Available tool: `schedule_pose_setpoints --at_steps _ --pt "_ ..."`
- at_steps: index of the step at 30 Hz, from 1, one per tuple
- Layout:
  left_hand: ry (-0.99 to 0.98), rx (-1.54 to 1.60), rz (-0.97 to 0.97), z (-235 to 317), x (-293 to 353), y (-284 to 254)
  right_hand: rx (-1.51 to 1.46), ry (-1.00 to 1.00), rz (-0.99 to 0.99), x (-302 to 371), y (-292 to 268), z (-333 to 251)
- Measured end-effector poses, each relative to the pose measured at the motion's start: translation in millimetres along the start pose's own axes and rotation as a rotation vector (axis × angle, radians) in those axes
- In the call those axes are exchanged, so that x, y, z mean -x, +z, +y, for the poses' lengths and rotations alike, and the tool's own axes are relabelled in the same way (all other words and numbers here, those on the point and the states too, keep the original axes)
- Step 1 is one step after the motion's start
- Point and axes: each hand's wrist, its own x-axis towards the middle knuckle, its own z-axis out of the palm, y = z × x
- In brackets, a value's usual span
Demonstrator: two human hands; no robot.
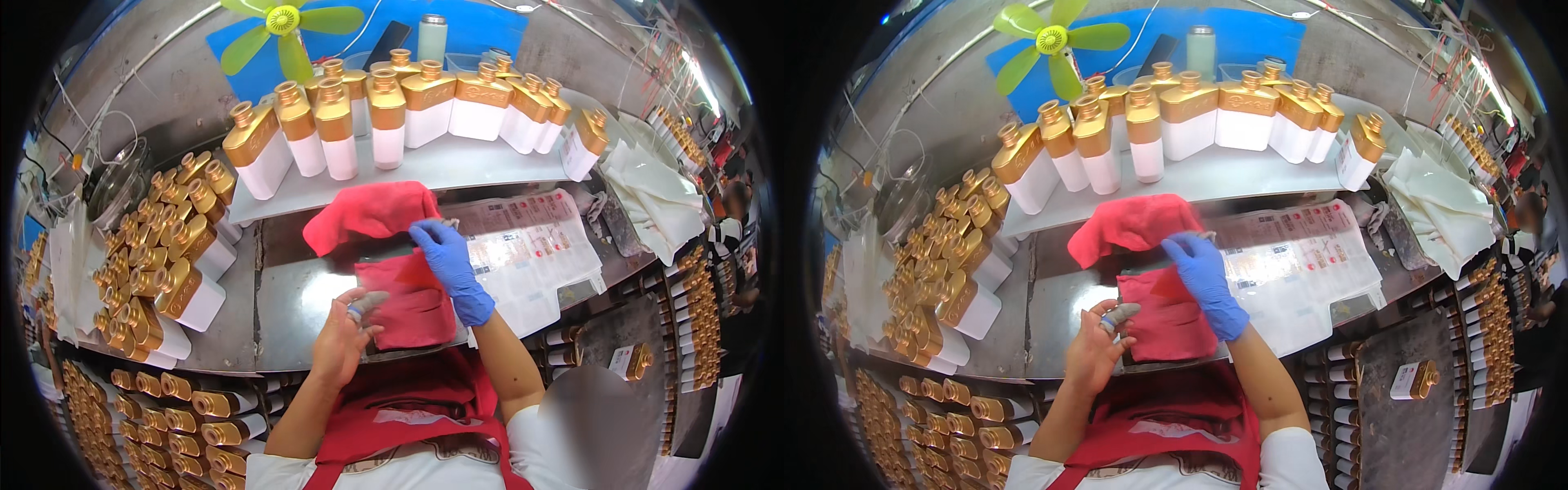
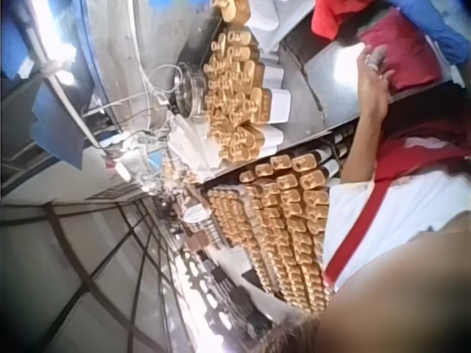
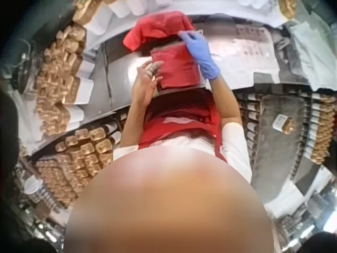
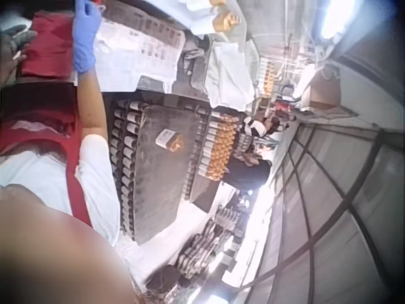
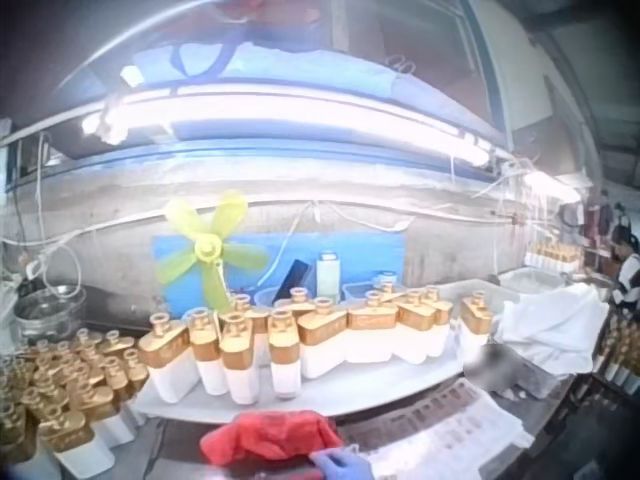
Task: The person applies adhesive labels to the sides of gold and white bottles. They pick up a bottle, smooth a label onto its surface, and place it on a nearby tray. The person repeats this process for several bottles.
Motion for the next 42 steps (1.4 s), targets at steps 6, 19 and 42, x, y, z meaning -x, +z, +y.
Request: schedule_pose_setpoints --at_steps 6,19,42 --pt "-0.081 0.255 -0.13 -0.8 -6.8 -1.5 -0.203 0.166 -0.411 71.1 17.3 -38.9" --pt "0.01 -0.208 -0.005 36.5 36.4 -61.0 0.433 0.083 -0.001 47.7 7.9 -18.2" --pt "-0.849 -0.594 0.114 -134.9 268.5 -209.8 0.013 -0.12 -1.419 149.2 46.0 -39.3"
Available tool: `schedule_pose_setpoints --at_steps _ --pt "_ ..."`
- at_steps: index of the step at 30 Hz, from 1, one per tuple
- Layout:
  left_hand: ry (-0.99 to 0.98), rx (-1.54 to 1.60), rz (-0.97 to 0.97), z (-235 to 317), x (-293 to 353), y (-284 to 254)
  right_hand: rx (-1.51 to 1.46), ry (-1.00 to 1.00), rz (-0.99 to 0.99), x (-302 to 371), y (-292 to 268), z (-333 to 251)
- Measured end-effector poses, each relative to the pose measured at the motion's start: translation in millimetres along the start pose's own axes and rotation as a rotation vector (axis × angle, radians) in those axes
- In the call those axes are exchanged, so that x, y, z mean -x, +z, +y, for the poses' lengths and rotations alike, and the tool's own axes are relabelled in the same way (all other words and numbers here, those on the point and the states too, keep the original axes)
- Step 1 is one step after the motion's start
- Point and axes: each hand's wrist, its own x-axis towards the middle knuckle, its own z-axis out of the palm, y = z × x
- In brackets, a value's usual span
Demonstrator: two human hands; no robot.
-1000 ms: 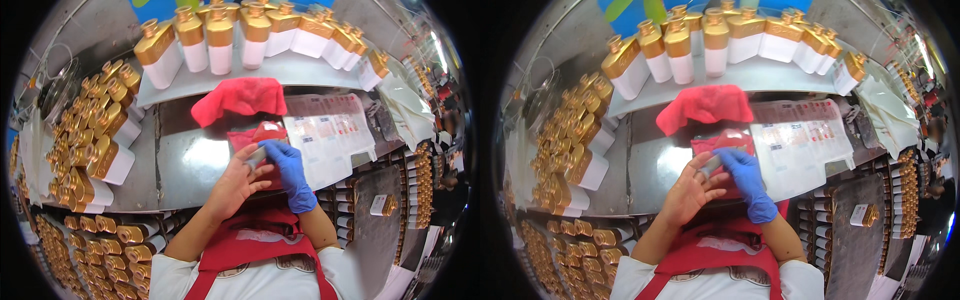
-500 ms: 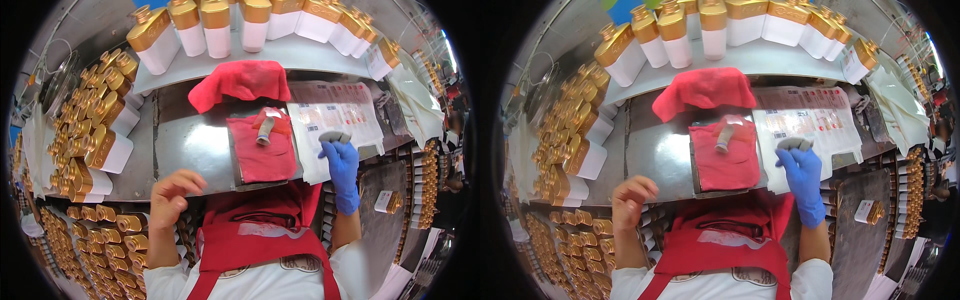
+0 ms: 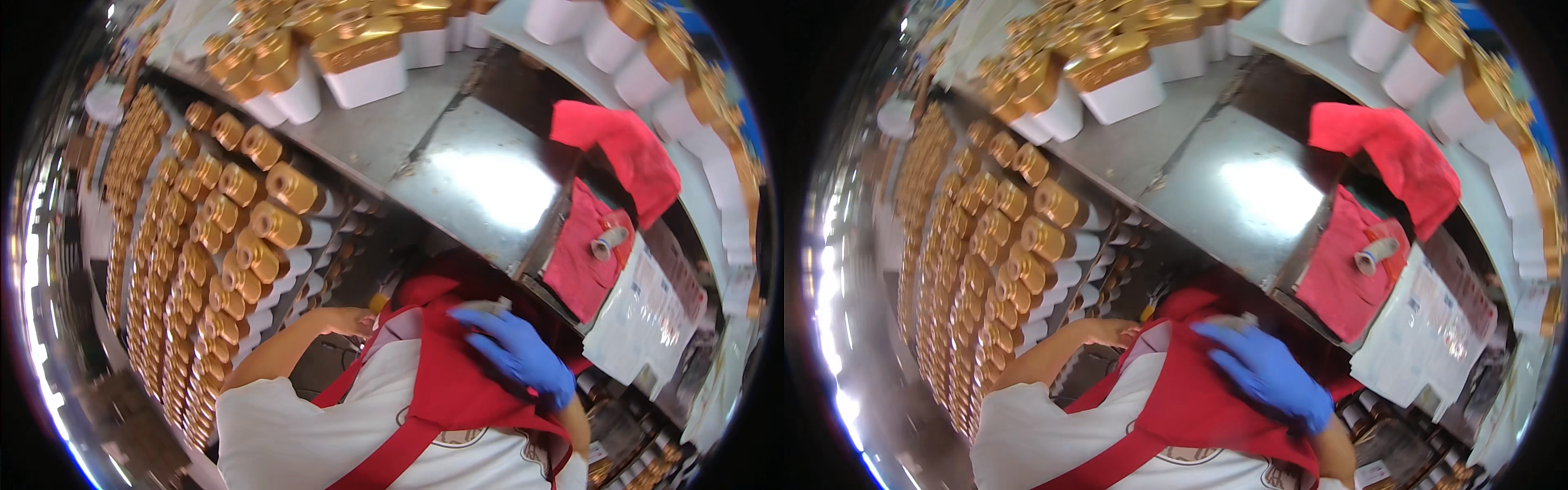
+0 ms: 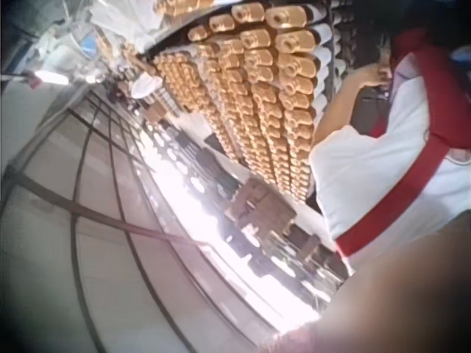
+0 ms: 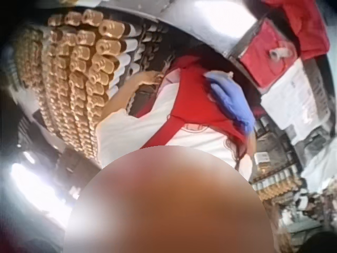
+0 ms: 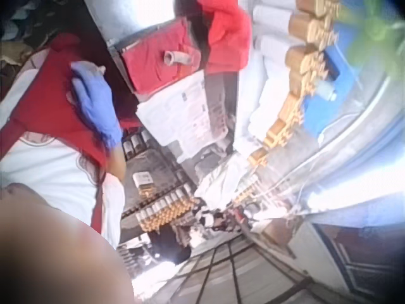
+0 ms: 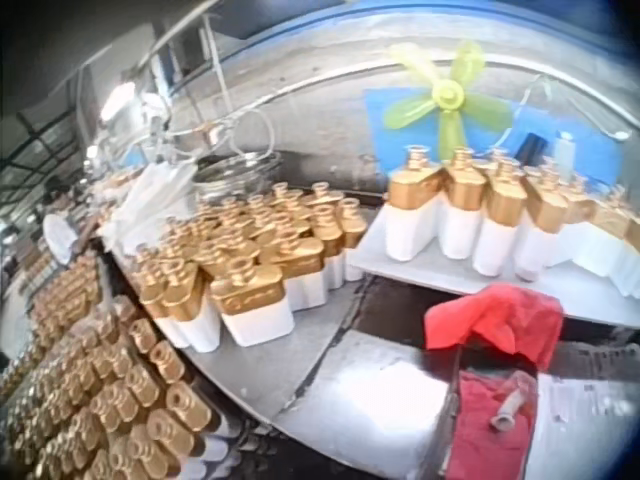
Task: The person applies adhesive labels to the sides of gold and white bottles. They pick up a bottle, smooth a label onto its surface, and place it on a nearby tray. The person repeats this process for several bottles.
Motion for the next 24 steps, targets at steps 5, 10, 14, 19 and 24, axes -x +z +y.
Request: schedule_pose_setpoints --at_steps 5,10,14,19,24 --pt "0.036 0.2 -0.089 -21.5 27.8 46.0 0.255 -0.28 -0.531 -95.1 73.0 27.9" --pt "0.105 -0.447 0.224 -50.7 16.1 82.0 0.314 -0.24 -0.736 -93.2 77.5 25.8" --pt "0.162 -0.378 0.259 -53.2 30.1 74.7 0.31 -0.236 -0.719 -75.7 50.9 24.5" --pt "0.06 -0.313 0.332 -47.2 33.0 77.1 0.283 -0.169 -0.622 -61.6 37.6 17.5" --pt "0.076 -0.674 0.389 12.5 73.8 75.8 0.311 -0.183 -0.597 -67.5 39.6 13.9"
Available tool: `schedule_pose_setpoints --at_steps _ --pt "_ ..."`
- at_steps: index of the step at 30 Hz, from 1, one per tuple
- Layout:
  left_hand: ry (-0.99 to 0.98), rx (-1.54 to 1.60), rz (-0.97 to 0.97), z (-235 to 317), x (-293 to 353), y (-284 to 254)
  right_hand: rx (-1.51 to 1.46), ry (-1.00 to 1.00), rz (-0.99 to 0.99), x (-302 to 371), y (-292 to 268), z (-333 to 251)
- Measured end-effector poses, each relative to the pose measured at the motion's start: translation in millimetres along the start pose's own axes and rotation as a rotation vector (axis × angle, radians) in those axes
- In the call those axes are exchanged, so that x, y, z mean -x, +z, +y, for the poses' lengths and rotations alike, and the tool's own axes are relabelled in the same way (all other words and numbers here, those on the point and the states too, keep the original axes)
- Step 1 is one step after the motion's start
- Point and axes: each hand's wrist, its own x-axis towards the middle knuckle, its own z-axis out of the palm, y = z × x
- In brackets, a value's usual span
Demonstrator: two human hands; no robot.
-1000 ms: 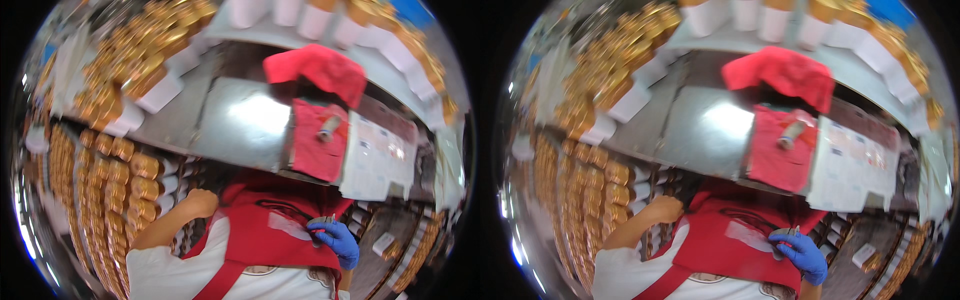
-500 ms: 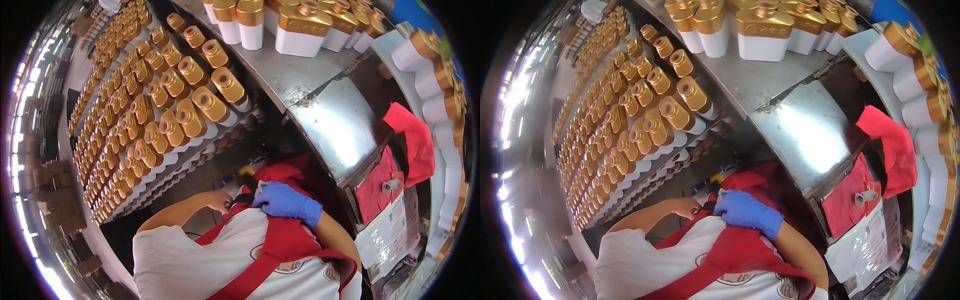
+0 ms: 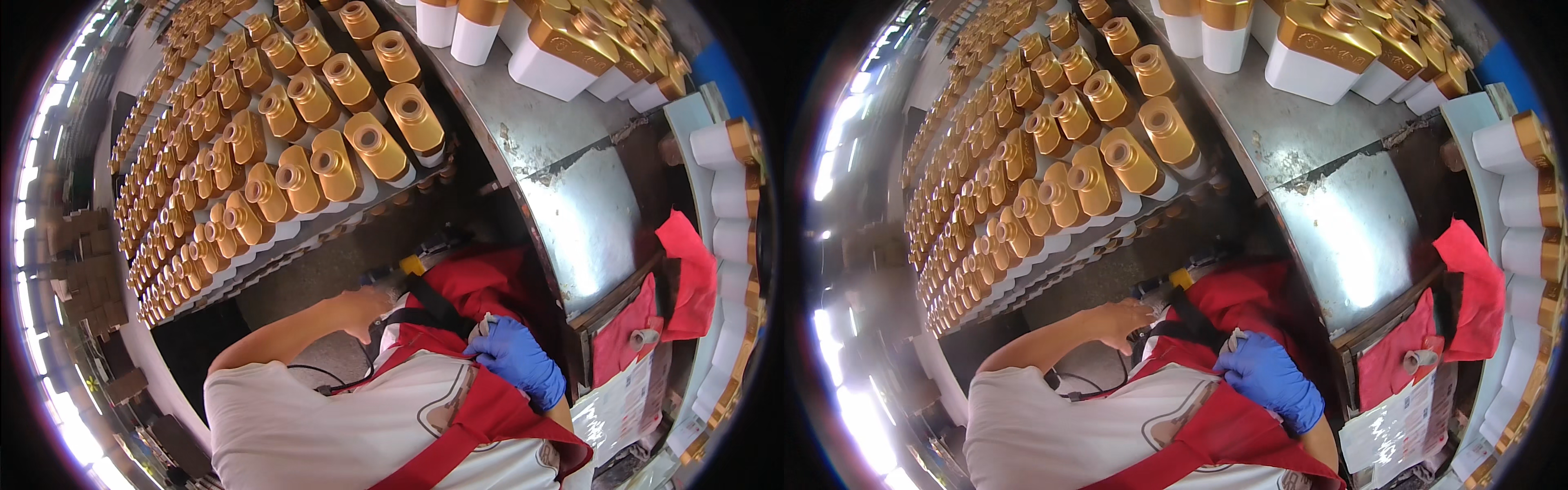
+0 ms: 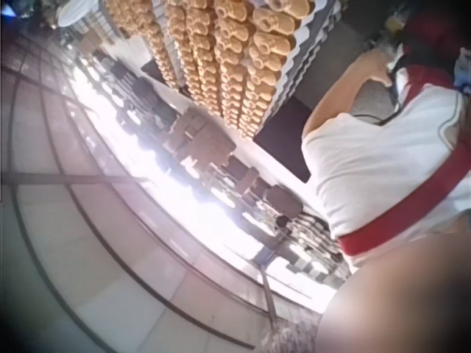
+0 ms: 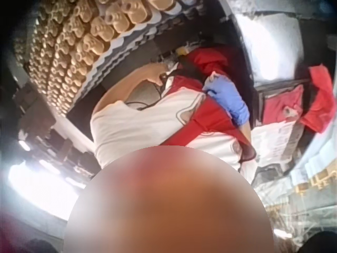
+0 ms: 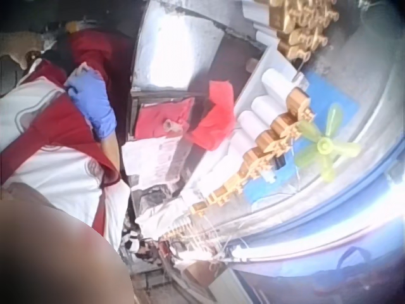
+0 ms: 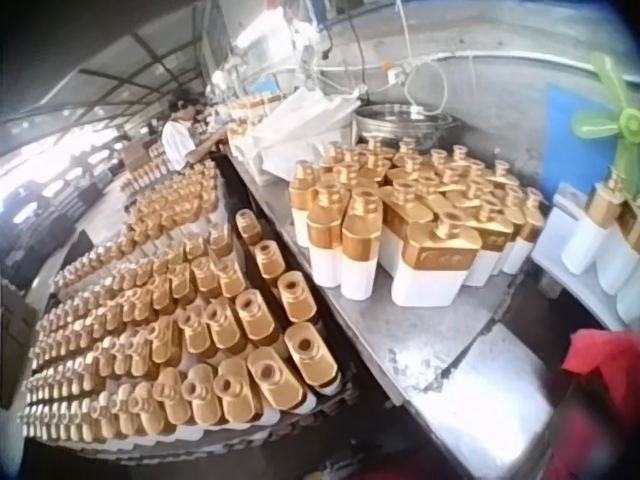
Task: The person applies adhesive labels to the sides of gold and white bottles. They pick up a bottle, smooth a label onto its surface, and place it on a nearby tray. The person repeats this process for several bottles.
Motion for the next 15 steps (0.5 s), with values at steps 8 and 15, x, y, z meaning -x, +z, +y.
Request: schedule_pose_setpoints --at_steps 8,15 --pt "0.275 1.142 -0.914 -17.5 10.8 17.6 -0.031 0.02 0.073 -3.1 1.2 -1.4" --pt "0.427 1.248 -0.542 -40.2 24.3 -69.8 -0.067 0.006 0.059 -10.1 -1.8 -3.4"
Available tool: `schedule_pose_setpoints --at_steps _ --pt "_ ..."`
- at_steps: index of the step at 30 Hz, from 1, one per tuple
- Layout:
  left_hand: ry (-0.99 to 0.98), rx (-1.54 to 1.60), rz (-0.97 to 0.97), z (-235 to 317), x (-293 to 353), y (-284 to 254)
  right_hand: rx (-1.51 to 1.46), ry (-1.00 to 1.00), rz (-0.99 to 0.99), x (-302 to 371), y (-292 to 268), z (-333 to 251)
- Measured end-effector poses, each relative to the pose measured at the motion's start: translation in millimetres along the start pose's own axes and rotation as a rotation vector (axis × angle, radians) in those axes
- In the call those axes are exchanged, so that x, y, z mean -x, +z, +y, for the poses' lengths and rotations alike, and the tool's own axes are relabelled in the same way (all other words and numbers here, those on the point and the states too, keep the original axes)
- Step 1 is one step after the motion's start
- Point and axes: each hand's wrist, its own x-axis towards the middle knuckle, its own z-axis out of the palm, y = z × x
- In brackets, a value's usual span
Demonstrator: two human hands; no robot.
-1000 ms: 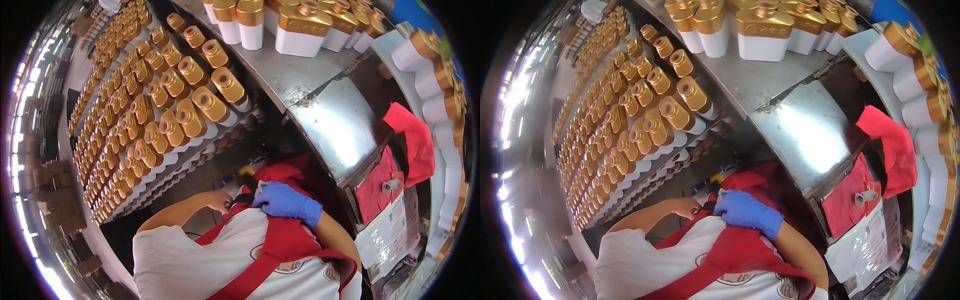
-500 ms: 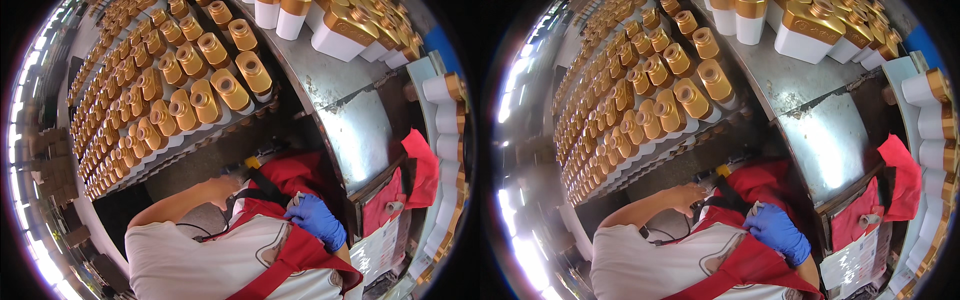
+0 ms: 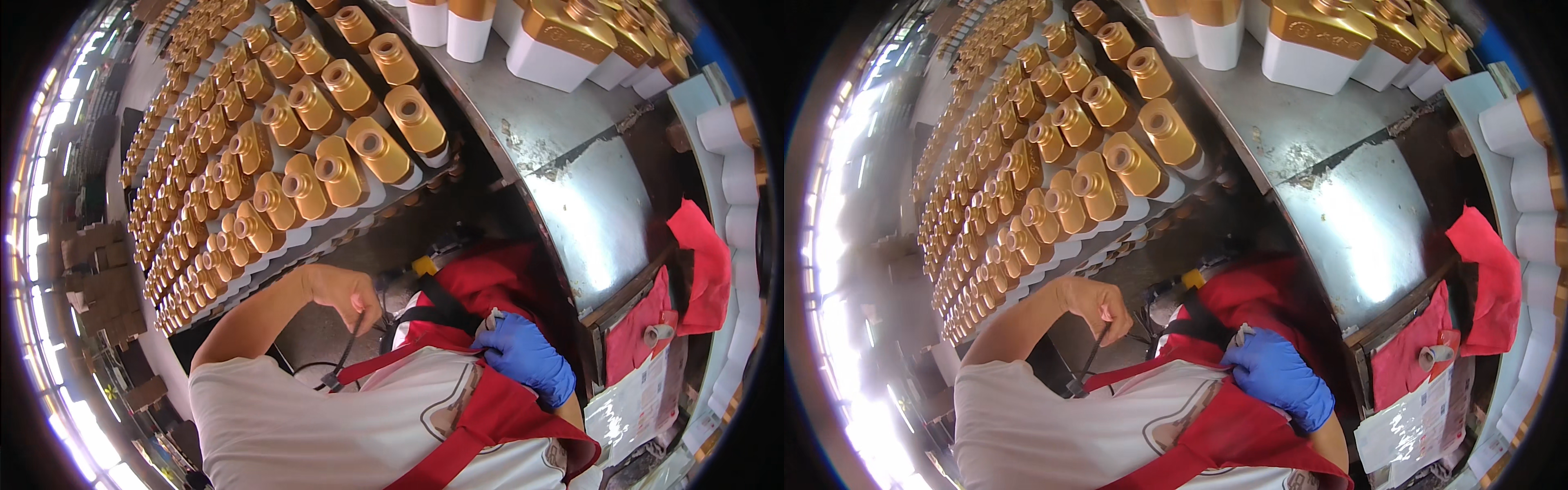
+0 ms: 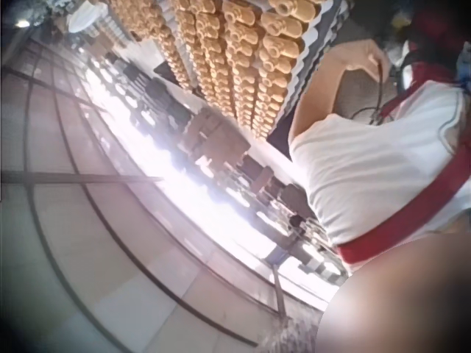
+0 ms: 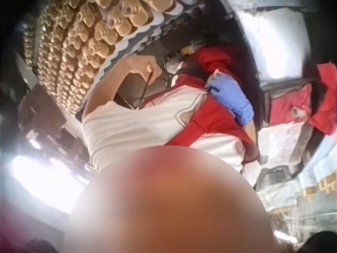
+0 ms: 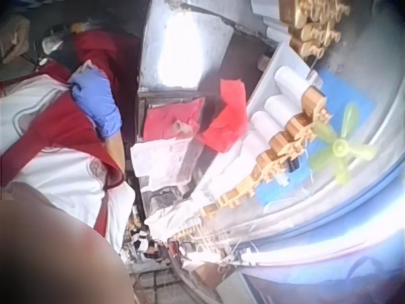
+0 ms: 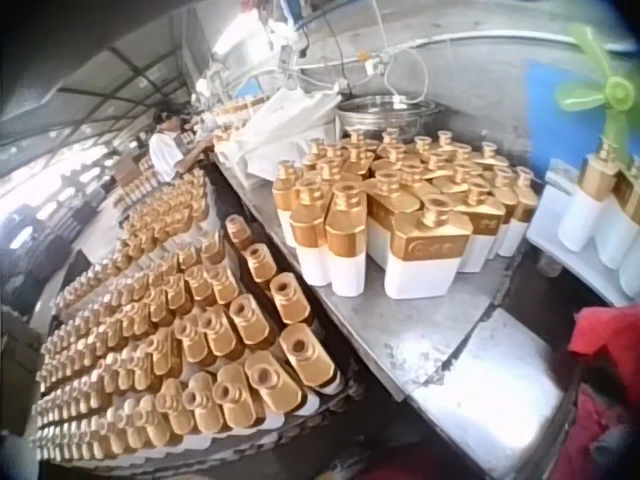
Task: The person applies adhesive labels to the sides of gold and white bottles. They pick up a bottle, smooth a label onto its surface, and place it on a nearby tray. The person repeats this process for several bottles.
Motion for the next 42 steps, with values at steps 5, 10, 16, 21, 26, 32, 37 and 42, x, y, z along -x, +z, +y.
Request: schedule_pose_setpoints --at_steps 5,10,16,21,26,32,37,42 --pt "-0.214 0.124 0.138 37.3 7.3 3.6 0.006 0.002 -0.015 -1.2 -3.0 0.2" --pt "0.038 -0.017 0.023 26.8 17.7 -8.8 -0.004 0.045 -0.022 -1.2 -4.5 -2.7" --pt "-0.41 -0.674 -0.604 58.8 -46.3 62.1 0.002 0.035 -0.042 -4.1 -9.8 -6.1" --pt "-0.708 -0.482 -0.479 31.3 -46.7 95.3 0.001 0.032 -0.022 -4.2 -1.3 0.8" --pt "-0.595 -0.501 -0.277 32.6 -40.0 91.8 0.042 -0.001 -0.018 -4.1 1.0 0.4" --pt "-0.076 -0.619 0.201 71.5 -16.8 48.7 0.027 -0.041 0.012 4.8 -2.0 -4.5" --pt "0.186 -0.995 0.337 73.5 -23.6 65.0 0.048 -0.044 -0.003 6.4 -3.5 -1.0" --pt "0.229 -0.844 0.363 69.4 -22.2 60.2 0.07 -0.127 0.027 -8.4 -27.6 -21.8"
